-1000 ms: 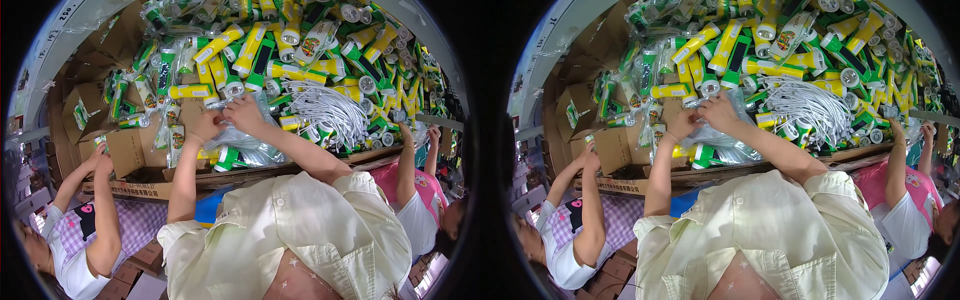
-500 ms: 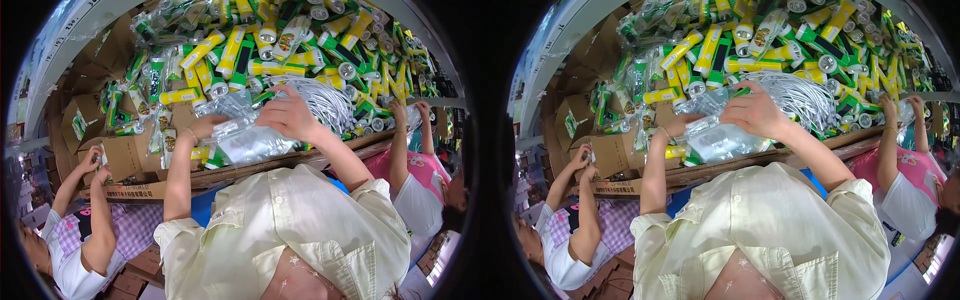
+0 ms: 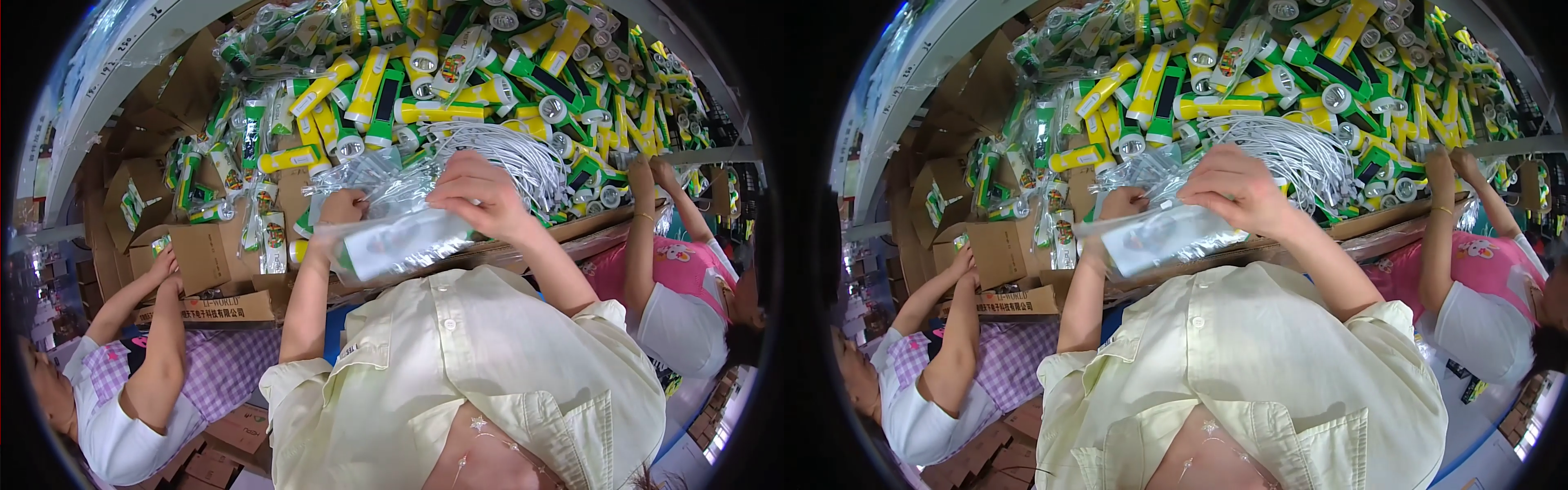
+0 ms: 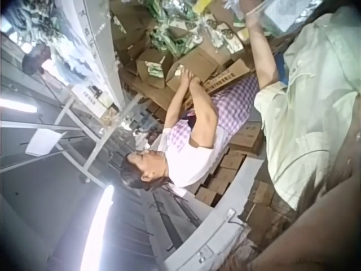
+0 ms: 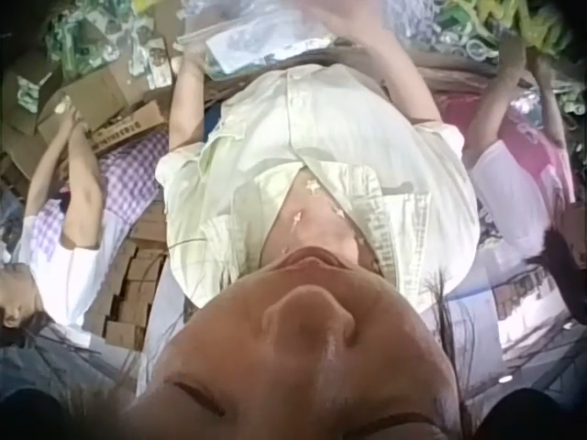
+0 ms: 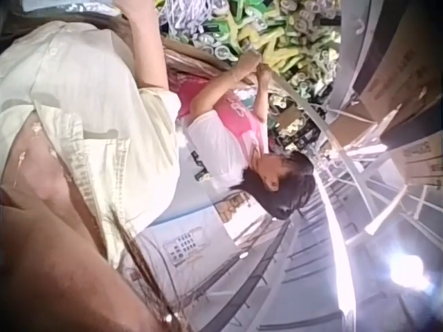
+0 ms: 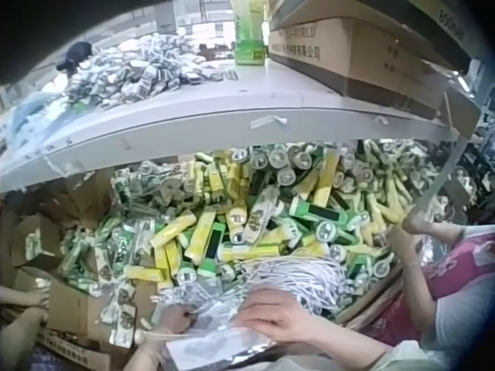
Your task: Packing individual flashlights and accompanying cords into plastic bags at an assembly line.
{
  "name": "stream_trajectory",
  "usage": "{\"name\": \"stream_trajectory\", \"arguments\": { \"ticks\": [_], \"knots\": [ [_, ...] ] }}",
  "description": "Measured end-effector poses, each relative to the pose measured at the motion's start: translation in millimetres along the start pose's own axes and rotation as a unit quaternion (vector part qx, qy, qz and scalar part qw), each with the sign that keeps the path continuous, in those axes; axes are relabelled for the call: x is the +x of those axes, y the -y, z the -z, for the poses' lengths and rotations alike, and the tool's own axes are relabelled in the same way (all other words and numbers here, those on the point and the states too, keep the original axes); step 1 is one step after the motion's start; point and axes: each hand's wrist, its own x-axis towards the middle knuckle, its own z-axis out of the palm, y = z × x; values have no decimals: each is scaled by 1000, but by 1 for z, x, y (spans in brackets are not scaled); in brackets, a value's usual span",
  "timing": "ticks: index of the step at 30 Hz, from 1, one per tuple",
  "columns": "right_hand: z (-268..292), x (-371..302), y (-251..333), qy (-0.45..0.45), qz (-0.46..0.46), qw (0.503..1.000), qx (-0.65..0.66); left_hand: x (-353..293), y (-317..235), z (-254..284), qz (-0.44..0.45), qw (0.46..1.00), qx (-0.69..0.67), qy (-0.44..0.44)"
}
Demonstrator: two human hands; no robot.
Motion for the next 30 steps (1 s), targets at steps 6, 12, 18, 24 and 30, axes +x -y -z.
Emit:
{"name": "stream_trajectory", "arguments": {
  "ticks": [6,12,18,24,30],
  "knots": [
    [6,5,-1,46,8,997,-59,-7,-39,39,-83,979,-145,-121],
    [-1,-2,-17,85,3,994,-75,-55,-126,42,-167,965,-200,7],
    [-10,-3,-23,123,7,988,-95,-58,-120,18,-127,980,-106,-108],
    [-21,-4,-18,204,-4,964,-172,-65,-115,7,-126,977,-8,-171],
    [-15,-14,-38,362,-2,896,-257,-87,-77,33,-62,980,42,-184]
  ]
}}
